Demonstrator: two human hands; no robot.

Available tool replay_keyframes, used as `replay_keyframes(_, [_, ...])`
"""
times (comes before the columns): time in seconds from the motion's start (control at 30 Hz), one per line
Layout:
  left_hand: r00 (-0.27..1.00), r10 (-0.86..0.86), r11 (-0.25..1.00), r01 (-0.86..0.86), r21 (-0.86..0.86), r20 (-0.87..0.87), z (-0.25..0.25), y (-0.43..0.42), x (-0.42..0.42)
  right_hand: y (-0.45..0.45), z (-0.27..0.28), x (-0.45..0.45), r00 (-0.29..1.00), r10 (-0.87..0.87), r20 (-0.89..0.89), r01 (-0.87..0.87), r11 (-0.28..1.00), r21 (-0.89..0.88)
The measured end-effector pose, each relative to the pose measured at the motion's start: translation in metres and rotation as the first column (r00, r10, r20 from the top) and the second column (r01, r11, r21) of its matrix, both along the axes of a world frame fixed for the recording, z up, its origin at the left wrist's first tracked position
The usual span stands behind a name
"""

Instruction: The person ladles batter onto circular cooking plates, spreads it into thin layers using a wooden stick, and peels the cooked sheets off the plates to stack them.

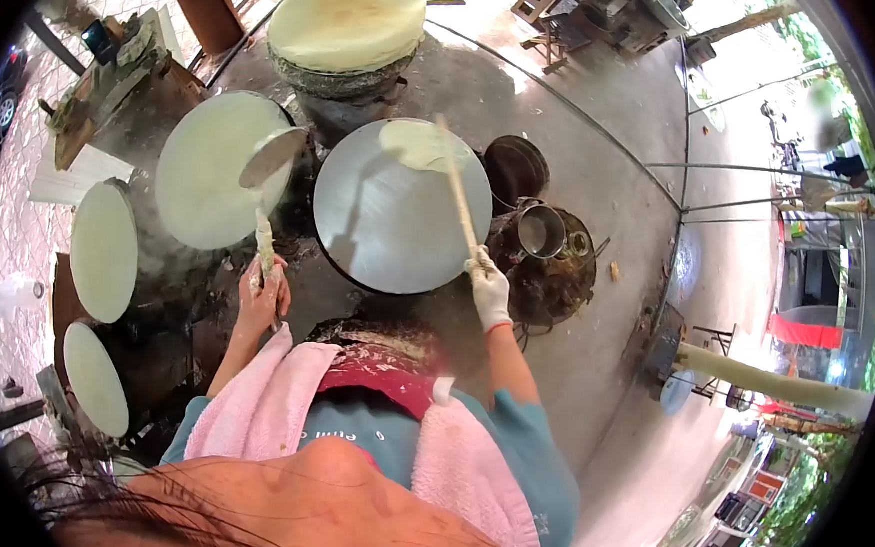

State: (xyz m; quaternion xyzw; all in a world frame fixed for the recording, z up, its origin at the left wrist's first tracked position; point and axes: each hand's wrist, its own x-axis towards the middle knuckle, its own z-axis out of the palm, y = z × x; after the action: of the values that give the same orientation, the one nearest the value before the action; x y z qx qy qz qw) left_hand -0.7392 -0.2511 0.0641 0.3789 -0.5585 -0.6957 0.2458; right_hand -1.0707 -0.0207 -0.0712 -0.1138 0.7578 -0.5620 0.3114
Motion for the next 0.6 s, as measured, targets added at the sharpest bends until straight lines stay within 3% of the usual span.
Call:
replay_keyframes(0.07, [1.000,0.007,0.996,-0.008,-0.088,-0.018,0.001,0.000,-0.002,-0.009,0.020,0.001,0.960,0.098,0.263,-0.130,0.986,0.108])
replay_keyframes(0.1, [1.000,0.022,0.998,-0.022,-0.052,-0.016,-0.001,0.002,-0.006,-0.022,0.031,0.009,0.936,0.150,0.317,-0.192,0.976,0.107])
replay_keyframes(0.17, [0.987,0.088,0.841,-0.002,-0.541,0.133,-0.052,0.002,0.000,-0.040,0.038,0.026,0.880,0.244,0.408,-0.318,0.940,0.124])
replay_keyframes(0.23, [0.979,0.150,0.964,-0.114,-0.239,0.141,-0.027,0.018,-0.006,-0.037,0.046,0.020,0.869,0.295,0.396,-0.341,0.939,0.049])
replay_keyframes(0.27, [0.969,0.183,0.960,-0.139,-0.243,0.168,-0.028,0.026,-0.004,-0.028,0.037,0.005,0.881,0.315,0.354,-0.342,0.939,0.016])
replay_keyframes(0.3, [0.957,0.216,0.954,-0.165,-0.251,0.192,-0.032,0.032,-0.002,-0.018,0.000,-0.021,0.926,0.374,0.050,-0.371,0.927,-0.061])
replay_keyframes(0.33, [0.944,0.250,0.947,-0.191,-0.260,0.217,-0.033,0.038,-0.002,-0.017,0.024,-0.040,0.949,0.302,0.087,-0.305,0.952,0.019])
replay_keyframes(0.4, [0.920,0.318,0.948,-0.300,-0.109,0.228,-0.022,0.050,-0.006,-0.015,0.012,-0.084,0.932,0.295,0.213,-0.302,0.953,0.003])
replay_keyframes(0.47, [0.900,0.365,0.925,-0.380,0.021,0.238,-0.008,0.062,-0.015,-0.033,0.046,-0.077,0.833,0.389,0.393,-0.467,0.876,0.123])
replay_keyframes(0.53, [0.884,0.400,0.889,-0.439,0.134,0.244,0.004,0.074,-0.025,-0.041,0.039,-0.062,0.750,0.486,0.448,-0.582,0.808,0.097])
replay_keyframes(0.6, [0.859,0.405,0.895,-0.442,0.053,0.313,0.010,0.085,-0.030,-0.038,0.041,-0.068,0.734,0.533,0.421,-0.614,0.786,0.076])
